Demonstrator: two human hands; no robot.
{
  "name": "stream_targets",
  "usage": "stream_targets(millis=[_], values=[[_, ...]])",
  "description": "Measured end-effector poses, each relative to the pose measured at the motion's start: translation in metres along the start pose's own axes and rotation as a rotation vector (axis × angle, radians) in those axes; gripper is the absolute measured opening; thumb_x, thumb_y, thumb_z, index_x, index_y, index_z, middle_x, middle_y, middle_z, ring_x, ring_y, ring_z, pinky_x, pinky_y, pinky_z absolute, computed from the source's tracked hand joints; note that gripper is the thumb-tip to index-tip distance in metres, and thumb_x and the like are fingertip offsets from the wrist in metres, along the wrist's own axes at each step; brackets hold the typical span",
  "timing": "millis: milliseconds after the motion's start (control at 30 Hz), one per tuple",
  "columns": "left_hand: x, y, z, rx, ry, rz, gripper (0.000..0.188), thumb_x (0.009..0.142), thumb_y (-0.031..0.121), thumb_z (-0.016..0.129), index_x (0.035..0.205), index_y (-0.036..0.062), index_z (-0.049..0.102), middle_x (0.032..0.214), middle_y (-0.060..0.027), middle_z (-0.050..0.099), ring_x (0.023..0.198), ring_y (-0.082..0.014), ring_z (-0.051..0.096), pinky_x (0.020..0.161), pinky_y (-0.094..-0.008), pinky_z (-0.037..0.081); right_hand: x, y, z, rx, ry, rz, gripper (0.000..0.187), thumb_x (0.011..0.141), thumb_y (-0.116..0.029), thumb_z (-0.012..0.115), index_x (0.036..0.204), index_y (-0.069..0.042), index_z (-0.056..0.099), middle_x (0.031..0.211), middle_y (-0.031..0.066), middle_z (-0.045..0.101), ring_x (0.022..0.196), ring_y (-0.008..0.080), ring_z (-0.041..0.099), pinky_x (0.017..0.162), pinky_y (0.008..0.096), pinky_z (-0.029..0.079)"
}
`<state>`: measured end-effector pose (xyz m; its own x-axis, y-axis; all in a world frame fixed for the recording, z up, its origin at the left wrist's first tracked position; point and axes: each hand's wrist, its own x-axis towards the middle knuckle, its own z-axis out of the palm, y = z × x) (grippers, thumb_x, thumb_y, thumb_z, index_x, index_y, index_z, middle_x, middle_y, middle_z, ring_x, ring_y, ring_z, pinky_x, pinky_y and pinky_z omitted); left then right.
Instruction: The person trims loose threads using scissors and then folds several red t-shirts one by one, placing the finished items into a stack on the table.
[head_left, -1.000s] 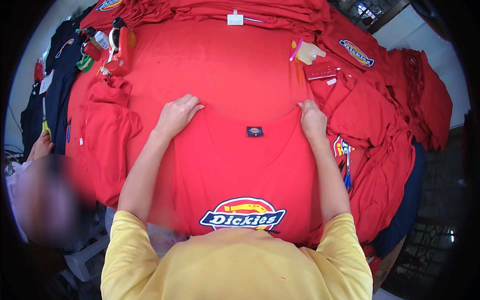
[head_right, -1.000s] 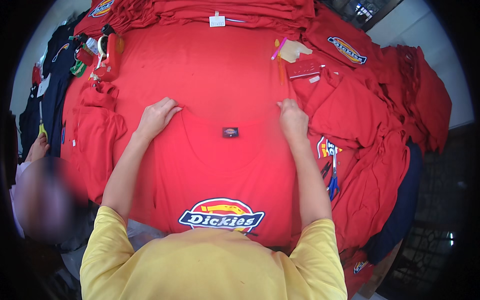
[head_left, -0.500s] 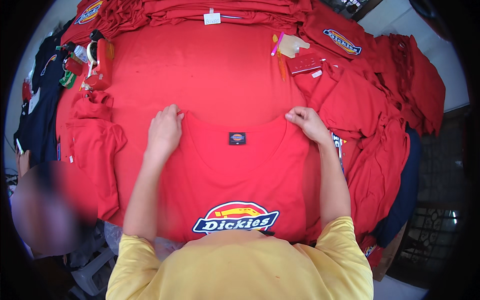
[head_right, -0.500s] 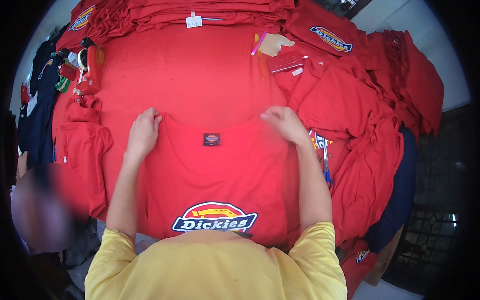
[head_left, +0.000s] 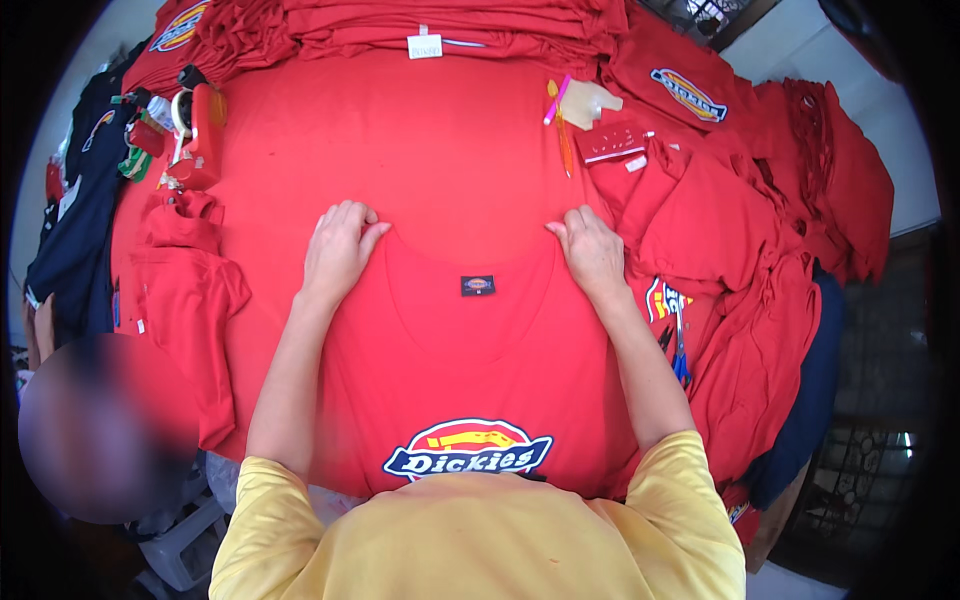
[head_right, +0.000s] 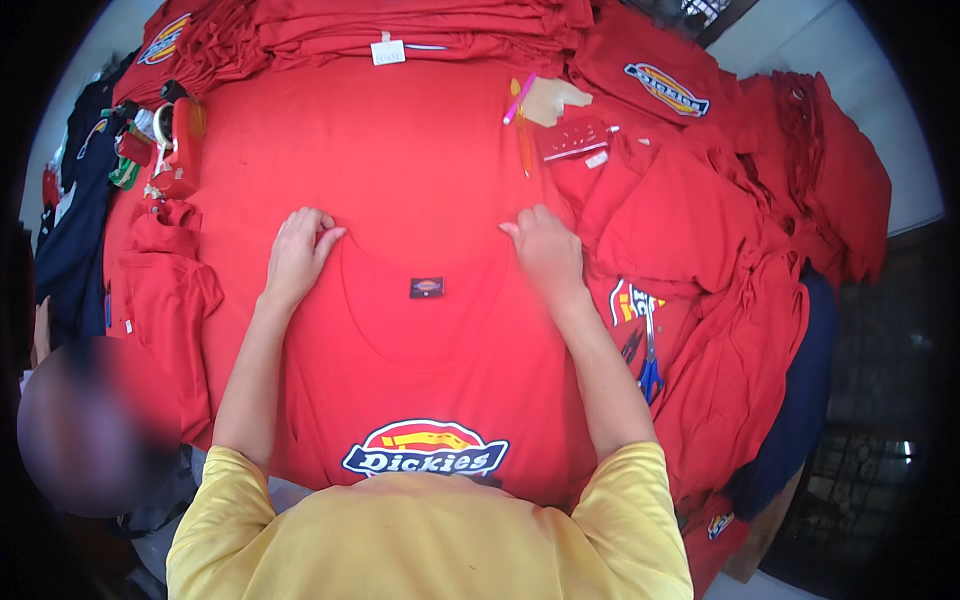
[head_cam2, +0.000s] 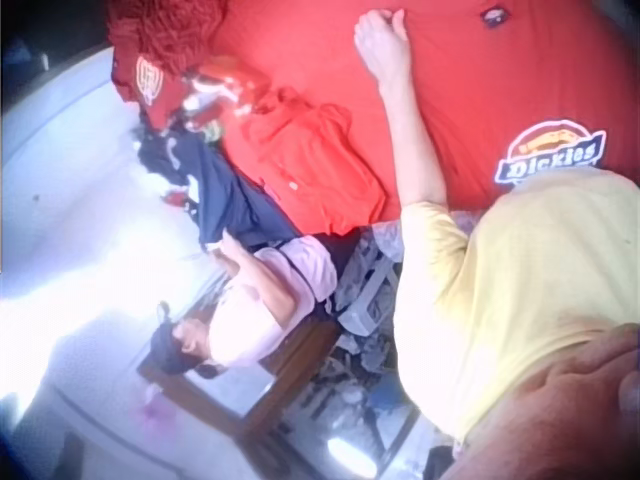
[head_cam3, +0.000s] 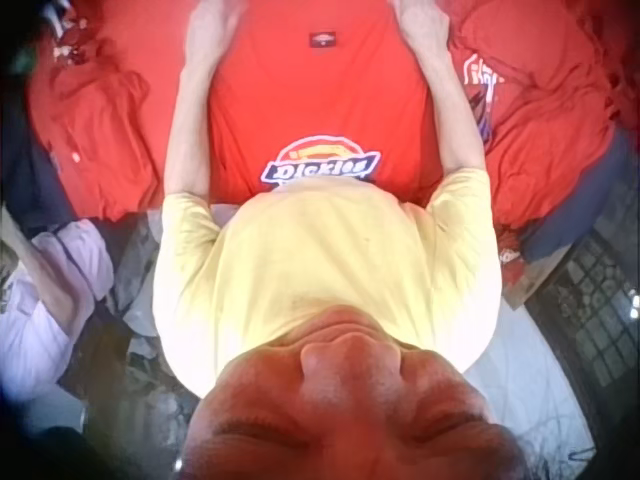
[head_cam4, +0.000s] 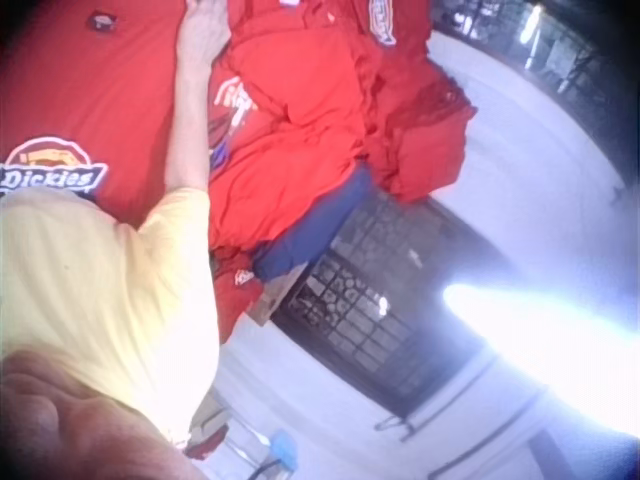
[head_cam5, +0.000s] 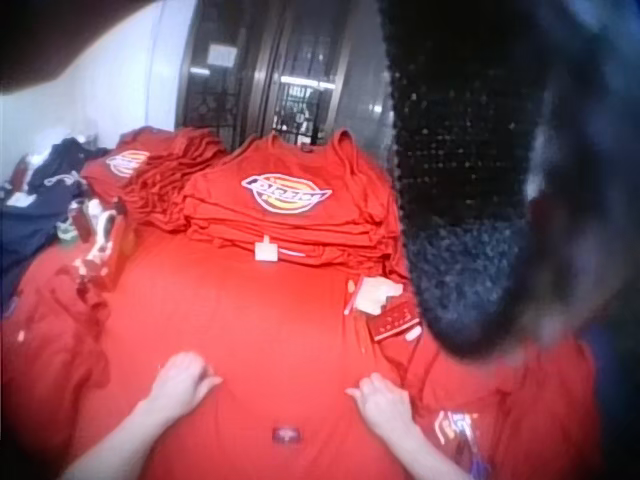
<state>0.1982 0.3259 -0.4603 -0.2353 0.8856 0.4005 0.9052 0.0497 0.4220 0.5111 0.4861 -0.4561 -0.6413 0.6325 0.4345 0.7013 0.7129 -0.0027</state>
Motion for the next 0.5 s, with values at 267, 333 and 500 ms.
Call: stream_targets(millis=[267, 333, 500], values=[[-0.029, 0.037, -0.016, 0.255, 0.139, -0.054, 0.022, 0.084, 0.018, 0.069, 0.099, 0.0062, 0.059, 0.103, -0.0082, 0.057, 0.099, -0.0272, 0.051, 0.084, -0.041, 0.04, -0.02, -0.019, -0.024, 0.139, 0.173, 0.024, 0.021, 0.085, -0.024, 0.066, 0.094, -0.006, 0.059, 0.095, 0.0114, 0.059, 0.089, 0.0332, 0.055, 0.076, 0.0436, 0.043], [-0.053, 0.056, -0.019, 0.25, 0.143, -0.108, 0.024, 0.086, 0.014, 0.065, 0.108, 0.0051, 0.059, 0.11, -0.0105, 0.056, 0.104, -0.0286, 0.051, 0.089, -0.0418, 0.04, -0.049, -0.029, -0.034, 0.221, 0.15, 0.054, 0.027, 0.086, -0.013, 0.063, 0.112, -0.003, 0.06, 0.118, 0.0135, 0.06, 0.104, 0.0352, 0.055, 0.089, 0.0471, 0.041], [-0.094, 0.07, -0.005, 0.335, 0.043, -0.143, 0.04, 0.092, 0.011, 0.052, 0.131, 0.0021, 0.053, 0.137, -0.0143, 0.05, 0.129, -0.032, 0.043, 0.107, -0.0452, 0.034, -0.089, -0.058, -0.036, 0.196, -0.117, 0.106, 0.049, 0.091, -0.018, 0.057, 0.136, -0.001, 0.047, 0.145, 0.0152, 0.043, 0.135, 0.0334, 0.037, 0.112, 0.0504, 0.025]])
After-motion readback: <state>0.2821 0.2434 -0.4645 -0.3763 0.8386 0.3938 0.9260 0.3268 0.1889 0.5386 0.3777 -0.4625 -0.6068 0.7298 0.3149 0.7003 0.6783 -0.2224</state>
